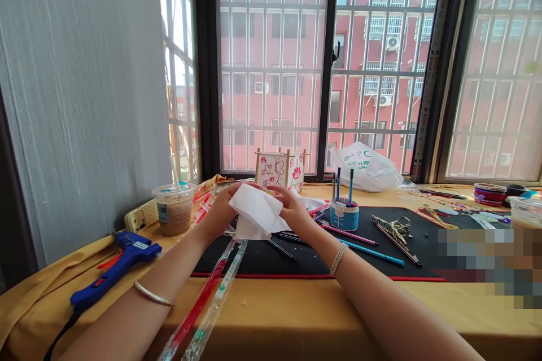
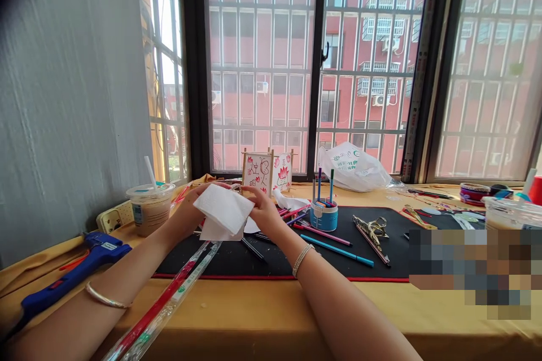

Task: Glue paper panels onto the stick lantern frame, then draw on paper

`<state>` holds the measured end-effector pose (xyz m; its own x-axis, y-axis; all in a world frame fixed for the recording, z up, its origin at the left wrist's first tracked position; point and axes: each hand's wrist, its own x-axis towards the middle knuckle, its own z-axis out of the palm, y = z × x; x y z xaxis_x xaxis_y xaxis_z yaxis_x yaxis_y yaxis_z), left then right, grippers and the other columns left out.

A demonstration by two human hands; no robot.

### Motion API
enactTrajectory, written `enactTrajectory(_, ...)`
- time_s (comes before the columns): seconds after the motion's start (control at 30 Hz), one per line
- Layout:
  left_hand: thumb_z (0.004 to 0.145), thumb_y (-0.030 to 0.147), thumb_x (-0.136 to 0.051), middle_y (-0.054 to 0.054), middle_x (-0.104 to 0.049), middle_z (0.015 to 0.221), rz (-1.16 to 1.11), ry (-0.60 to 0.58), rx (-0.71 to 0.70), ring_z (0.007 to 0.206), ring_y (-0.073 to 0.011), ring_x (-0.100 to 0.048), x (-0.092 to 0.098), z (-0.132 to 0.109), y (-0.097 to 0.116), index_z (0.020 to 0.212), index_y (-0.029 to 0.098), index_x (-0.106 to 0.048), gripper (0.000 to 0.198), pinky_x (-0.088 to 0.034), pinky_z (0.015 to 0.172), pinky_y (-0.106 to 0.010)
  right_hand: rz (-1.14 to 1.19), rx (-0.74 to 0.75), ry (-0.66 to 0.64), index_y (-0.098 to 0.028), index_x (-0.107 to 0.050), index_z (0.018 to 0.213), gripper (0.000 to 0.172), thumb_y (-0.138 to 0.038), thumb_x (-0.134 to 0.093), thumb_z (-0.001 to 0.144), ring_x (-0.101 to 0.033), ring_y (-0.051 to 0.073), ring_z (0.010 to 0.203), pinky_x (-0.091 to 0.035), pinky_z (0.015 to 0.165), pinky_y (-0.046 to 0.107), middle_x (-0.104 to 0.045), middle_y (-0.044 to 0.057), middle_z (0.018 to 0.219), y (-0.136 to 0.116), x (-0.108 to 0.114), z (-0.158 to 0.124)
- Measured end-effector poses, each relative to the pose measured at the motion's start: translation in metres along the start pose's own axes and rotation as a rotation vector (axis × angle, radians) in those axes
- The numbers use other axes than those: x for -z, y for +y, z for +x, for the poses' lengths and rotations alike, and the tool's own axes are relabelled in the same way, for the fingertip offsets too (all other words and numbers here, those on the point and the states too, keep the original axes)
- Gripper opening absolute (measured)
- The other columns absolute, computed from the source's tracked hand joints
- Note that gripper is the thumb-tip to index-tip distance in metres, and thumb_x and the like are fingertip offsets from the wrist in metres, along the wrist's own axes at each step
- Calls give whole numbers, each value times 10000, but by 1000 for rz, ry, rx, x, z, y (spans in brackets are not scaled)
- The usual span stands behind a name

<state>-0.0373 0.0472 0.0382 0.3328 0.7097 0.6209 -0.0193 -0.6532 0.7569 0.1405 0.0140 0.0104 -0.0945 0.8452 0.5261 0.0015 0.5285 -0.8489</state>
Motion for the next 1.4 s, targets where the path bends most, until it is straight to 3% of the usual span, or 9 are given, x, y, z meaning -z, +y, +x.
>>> enactTrajectory(0.1, 628, 426, -684, -86, -700, 898, -44, -50, -2, 766, -215, -629, 0, -1, 1, 895, 167, -686, 372, -495, 643, -295, 89, -47, 117, -217, -644, 995, 300, -304, -604, 710, -582, 145, 729, -466, 661, 277, -678, 18, 862, -6, 4, 1)
enactTrajectory(0.27, 648, 336, -691, -61, -677, 896, -62, -137, -29, 765, -190, -617, 0, -1, -1, 821, 177, -673, 235, -478, 613, -264, 91, 17, 73, -257, -659, 1036, 418, -234, -689, 619, -584, 156, 799, -449, 697, 273, -686, 3, 868, -14, 4, -3)
enactTrajectory(0.37, 690, 324, -654, -47, -637, 872, -46, -159, -83, 825, -182, -595, -1, -1, -2, 730, 174, -665, 156, -471, 663, -257, 74, 19, 117, -210, -706, 874, 249, -278, -675, 636, -572, 153, 748, -419, 637, 250, -679, 12, 826, -17, 4, -5)
enactTrajectory(0.53, 711, 347, -628, -50, -588, 914, -18, -135, -145, 877, -175, -560, 1, 1, -4, 649, 171, -595, 190, -458, 711, -255, 136, -43, 115, -171, -702, 730, 200, -343, -637, 653, -537, 132, 623, -366, 555, 232, -648, 4, 676, -18, 6, -7)
enactTrajectory(0.8, 721, 310, -554, -28, -628, 918, -7, -58, -106, 770, -134, -572, -3, -1, -7, 721, 208, -389, 194, -445, 640, -232, -23, 56, 188, -205, -693, 732, 151, -229, -666, 586, -568, 169, 762, -420, 701, 284, -673, 5, 770, -16, 5, -1)
enactTrajectory(0.93, 703, 281, -558, -43, -631, 948, 4, -59, -124, 780, -135, -566, -2, -1, -9, 637, 187, -427, 174, -450, 670, -245, 38, 88, 181, -223, -697, 780, 192, -218, -642, 596, -558, 168, 759, -411, 680, 285, -661, 4, 787, -18, 6, -1)
enactTrajectory(1.1, 690, 275, -577, -63, -634, 966, 20, -30, -151, 837, -167, -575, 0, -1, -8, 609, 181, -460, 170, -463, 731, -287, 64, 147, 222, -210, -656, 574, 111, -176, -552, 590, -536, 168, 813, -397, 746, 297, -626, 4, 807, -22, 7, -4)
enactTrajectory(1.27, 709, 336, -520, -5, -629, 894, -123, -14, 18, 762, -150, -604, -2, -2, 0, 852, 224, -395, 220, -502, 618, -271, 117, 84, 293, -205, -630, 557, 105, -189, -527, 558, -531, 177, 807, -391, 699, 291, -621, 10, 861, -24, 8, -4)
enactTrajectory(1.4, 748, 521, -475, -37, -630, 811, -134, -57, 113, 763, -187, -622, -3, -3, 1, 811, 182, -511, 346, -527, 615, -310, 141, 46, 320, -202, -618, 569, 88, -202, -532, 553, -524, 170, 768, -376, 660, 275, -624, 7, 845, -24, 8, -3)
